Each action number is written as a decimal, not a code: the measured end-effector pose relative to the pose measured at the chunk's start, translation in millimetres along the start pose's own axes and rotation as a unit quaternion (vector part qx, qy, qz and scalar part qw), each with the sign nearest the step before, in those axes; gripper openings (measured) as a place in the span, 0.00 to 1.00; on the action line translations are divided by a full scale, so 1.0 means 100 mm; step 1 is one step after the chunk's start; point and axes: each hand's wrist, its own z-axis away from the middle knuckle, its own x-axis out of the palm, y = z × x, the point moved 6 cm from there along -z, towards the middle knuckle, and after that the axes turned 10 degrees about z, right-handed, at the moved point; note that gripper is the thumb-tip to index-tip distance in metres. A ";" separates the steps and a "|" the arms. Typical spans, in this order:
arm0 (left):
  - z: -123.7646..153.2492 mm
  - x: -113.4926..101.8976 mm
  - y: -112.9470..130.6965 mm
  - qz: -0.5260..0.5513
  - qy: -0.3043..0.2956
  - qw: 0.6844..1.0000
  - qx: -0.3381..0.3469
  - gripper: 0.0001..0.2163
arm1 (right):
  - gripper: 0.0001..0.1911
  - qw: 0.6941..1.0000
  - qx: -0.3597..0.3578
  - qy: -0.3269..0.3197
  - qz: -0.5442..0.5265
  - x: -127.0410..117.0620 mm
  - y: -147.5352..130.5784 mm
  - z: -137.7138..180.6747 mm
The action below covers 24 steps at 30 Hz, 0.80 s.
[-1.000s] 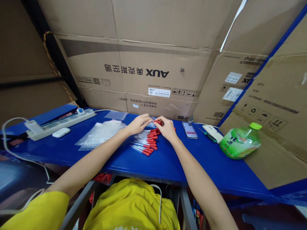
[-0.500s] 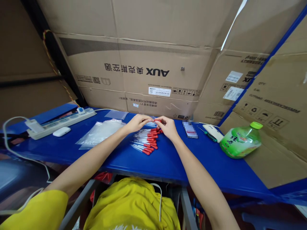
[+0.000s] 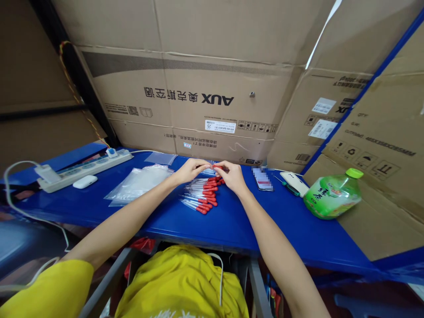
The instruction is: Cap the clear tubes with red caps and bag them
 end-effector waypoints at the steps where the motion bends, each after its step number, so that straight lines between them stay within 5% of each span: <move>1: 0.00 -0.01 0.02 -0.008 0.005 1.000 0.002 0.20 | 0.20 1.000 -0.005 0.001 0.006 -0.01 -0.01 -0.01; 24: 0.00 -0.01 0.04 -0.136 -0.020 0.990 0.034 0.19 | 0.23 0.999 0.012 -0.012 -0.031 0.05 0.00 0.03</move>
